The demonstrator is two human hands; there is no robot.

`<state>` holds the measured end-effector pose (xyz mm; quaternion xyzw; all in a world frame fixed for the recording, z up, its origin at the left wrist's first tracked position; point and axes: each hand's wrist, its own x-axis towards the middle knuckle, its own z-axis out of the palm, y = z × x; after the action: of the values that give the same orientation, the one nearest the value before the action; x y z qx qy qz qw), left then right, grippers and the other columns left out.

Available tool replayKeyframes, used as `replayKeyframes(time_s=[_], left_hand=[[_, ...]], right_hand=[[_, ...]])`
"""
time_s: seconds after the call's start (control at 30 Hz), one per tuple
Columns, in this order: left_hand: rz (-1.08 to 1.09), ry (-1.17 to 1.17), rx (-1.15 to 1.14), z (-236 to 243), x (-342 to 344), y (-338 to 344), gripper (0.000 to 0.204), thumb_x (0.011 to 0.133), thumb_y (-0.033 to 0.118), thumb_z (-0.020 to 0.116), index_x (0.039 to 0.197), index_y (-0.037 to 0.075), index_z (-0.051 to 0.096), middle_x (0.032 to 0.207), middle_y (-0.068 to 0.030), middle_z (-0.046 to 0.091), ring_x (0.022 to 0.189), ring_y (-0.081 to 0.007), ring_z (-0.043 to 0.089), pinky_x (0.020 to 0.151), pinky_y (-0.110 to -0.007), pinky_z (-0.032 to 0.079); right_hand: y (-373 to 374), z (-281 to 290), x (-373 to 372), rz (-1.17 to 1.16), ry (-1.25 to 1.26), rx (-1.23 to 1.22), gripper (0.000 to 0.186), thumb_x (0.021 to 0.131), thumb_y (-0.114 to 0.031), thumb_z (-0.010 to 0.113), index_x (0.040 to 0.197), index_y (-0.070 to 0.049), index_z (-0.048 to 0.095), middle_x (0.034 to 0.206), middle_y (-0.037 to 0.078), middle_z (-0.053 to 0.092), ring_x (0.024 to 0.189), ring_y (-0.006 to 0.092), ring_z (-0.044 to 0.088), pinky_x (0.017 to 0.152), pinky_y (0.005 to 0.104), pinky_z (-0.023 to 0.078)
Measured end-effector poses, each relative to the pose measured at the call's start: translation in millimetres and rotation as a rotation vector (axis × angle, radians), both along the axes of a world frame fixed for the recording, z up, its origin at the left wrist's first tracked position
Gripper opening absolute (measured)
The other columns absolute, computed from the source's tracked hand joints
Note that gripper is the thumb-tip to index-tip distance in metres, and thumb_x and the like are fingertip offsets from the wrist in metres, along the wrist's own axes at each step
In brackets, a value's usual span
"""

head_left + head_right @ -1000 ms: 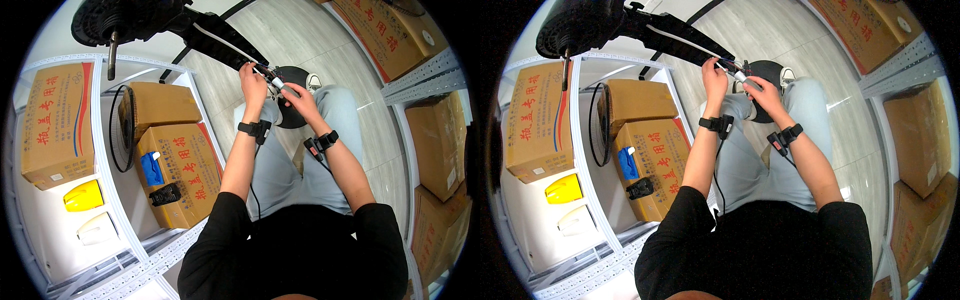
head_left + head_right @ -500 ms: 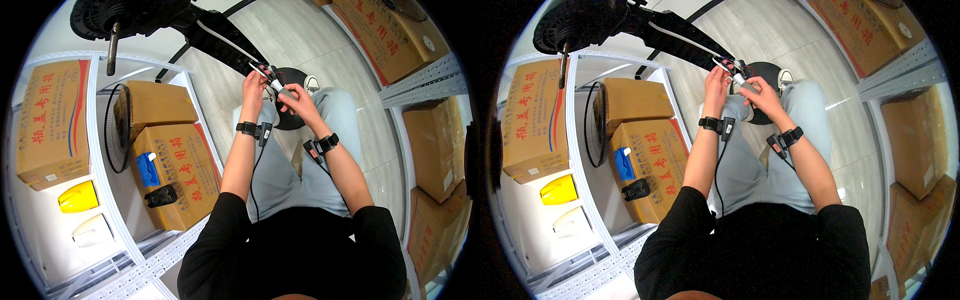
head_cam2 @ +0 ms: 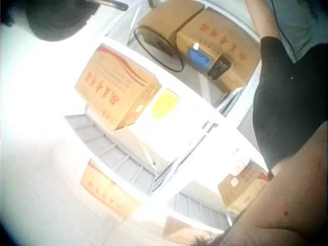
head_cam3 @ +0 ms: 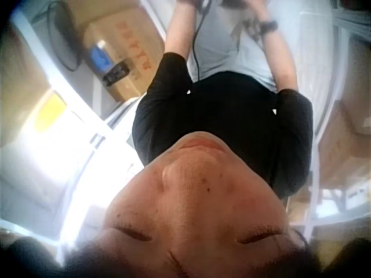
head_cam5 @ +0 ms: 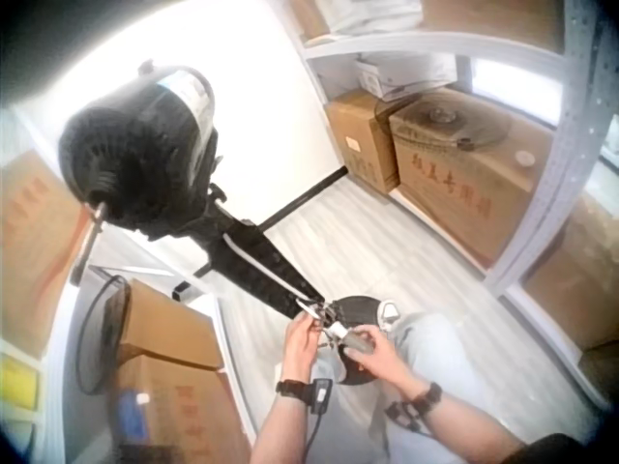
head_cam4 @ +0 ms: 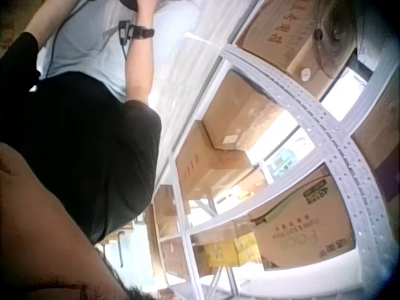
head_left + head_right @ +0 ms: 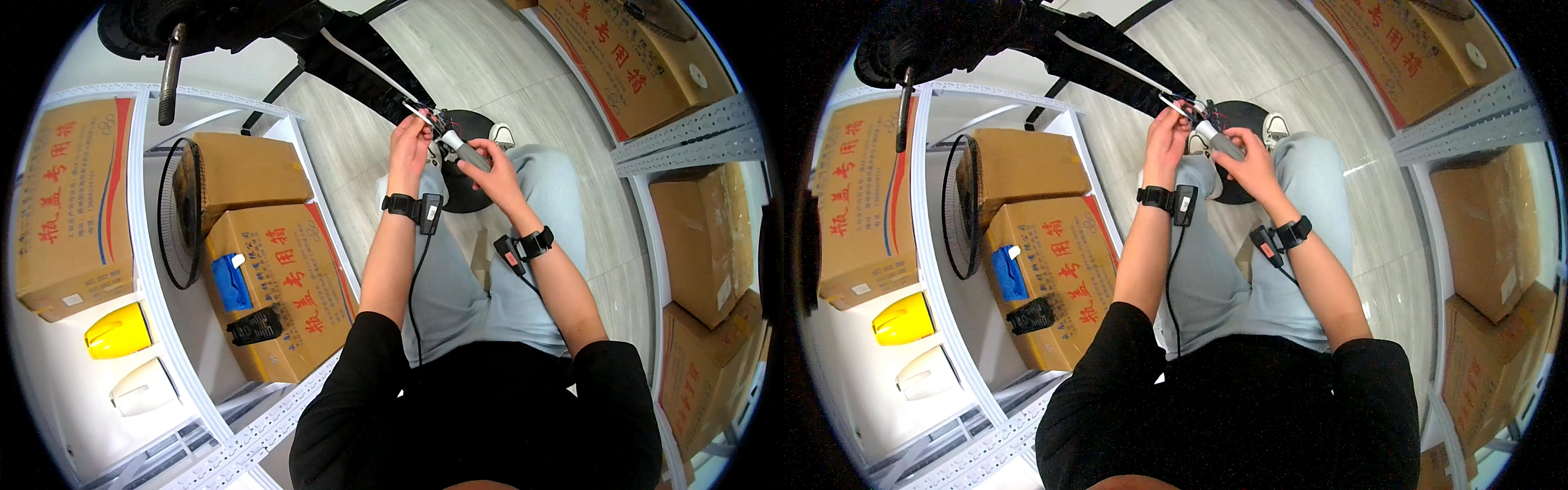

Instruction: The person sits on the floor and uses a screwdriver to remove screws from a fan's control box and base. They manipulate internal wires and components, then reassemble the parts.

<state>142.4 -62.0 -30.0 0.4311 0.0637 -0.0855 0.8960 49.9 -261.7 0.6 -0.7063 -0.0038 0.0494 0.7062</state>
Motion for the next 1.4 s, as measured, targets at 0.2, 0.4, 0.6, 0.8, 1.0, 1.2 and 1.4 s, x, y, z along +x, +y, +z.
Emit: replayKeyframes(time_s=[0.2, 0.4, 0.6, 0.8, 1.0, 1.2, 1.4], left_hand=[[0.025, 0.041, -0.031, 11.4, -2.8, -16.7, 0.027, 0.1, 0.013, 0.058, 0.121, -0.004, 0.06, 0.103, -0.0107, 0.07, 0.08, -0.012, 0.06, 0.07, -0.024, 0.046], [0.023, 0.018, -0.018, 13.3, -3.7, -6.7, 0.031, 0.098, 0.009, 0.058, 0.125, -0.005, 0.058, 0.106, -0.013, 0.07, 0.08, -0.0115, 0.061, 0.071, -0.024, 0.047], [0.041, 0.027, -0.047, 8.6, -2.2, -9.4, 0.029, 0.096, 0.007, 0.06, 0.123, -0.005, 0.059, 0.104, -0.0128, 0.07, 0.078, -0.0094, 0.059, 0.07, -0.022, 0.047], [0.029, 0.047, -0.015, 16.1, -4.6, -15.0, 0.03, 0.098, 0.012, 0.06, 0.123, -0.004, 0.06, 0.103, -0.0108, 0.07, 0.078, -0.0091, 0.058, 0.071, -0.022, 0.046], [0.033, 0.015, 0.05, 12.3, -4.2, -10.1, 0.029, 0.099, 0.014, 0.059, 0.122, -0.004, 0.061, 0.101, -0.0098, 0.07, 0.077, -0.0088, 0.058, 0.072, -0.022, 0.046], [0.037, 0.018, 0.006, 14.7, -5.8, -13.7, 0.029, 0.099, 0.014, 0.059, 0.123, -0.003, 0.061, 0.101, -0.0095, 0.07, 0.076, -0.0089, 0.057, 0.069, -0.022, 0.047], [0.026, 0.002, 0.015, 14.2, -6.0, -9.3, 0.031, 0.1, 0.016, 0.058, 0.124, -0.003, 0.059, 0.102, -0.0099, 0.069, 0.077, -0.0111, 0.058, 0.069, -0.024, 0.048]], right_hand=[[-8.1, -6.7, 5.8, 0.058, 0.305, 0.399, 0.032, 0.101, -0.034, 0.056, 0.114, -0.004, 0.056, 0.095, 0.01, 0.072, 0.068, 0.0116, 0.066, 0.048, 0.0225, 0.045], [-3.4, 4.0, 3.2, 0.102, 0.301, 0.303, 0.033, 0.096, -0.028, 0.065, 0.117, -0.004, 0.056, 0.095, 0.009, 0.07, 0.069, 0.0114, 0.065, 0.052, 0.0229, 0.047], [-1.5, -10.0, -0.1, 0.001, 0.111, 0.16, 0.041, 0.09, -0.023, 0.073, 0.121, -0.004, 0.055, 0.092, 0.006, 0.067, 0.069, 0.0112, 0.065, 0.055, 0.0234, 0.05], [-8.7, -4.3, 3.5, 0.091, 0.355, 0.379, 0.032, 0.099, -0.026, 0.061, 0.119, -0.001, 0.055, 0.091, 0.007, 0.068, 0.068, 0.0124, 0.067, 0.052, 0.0236, 0.049], [-1.1, 4.6, -1.7, 0.027, 0.075, 0.009, 0.036, 0.092, -0.025, 0.07, 0.119, -0.005, 0.056, 0.094, 0.005, 0.067, 0.068, 0.0103, 0.066, 0.049, 0.0242, 0.046], [-4.9, 4.3, 1.8, 0.002, 0.256, 0.286, 0.031, 0.097, -0.028, 0.064, 0.12, -0.007, 0.056, 0.091, 0.005, 0.067, 0.065, 0.0095, 0.065, 0.046, 0.0206, 0.04], [0.3, 3.6, 3.3, 0.086, 0.326, 0.293, 0.03, 0.101, -0.029, 0.058, 0.121, -0.006, 0.055, 0.099, 0.007, 0.068, 0.065, 0.0091, 0.064, 0.046, 0.0191, 0.039]])
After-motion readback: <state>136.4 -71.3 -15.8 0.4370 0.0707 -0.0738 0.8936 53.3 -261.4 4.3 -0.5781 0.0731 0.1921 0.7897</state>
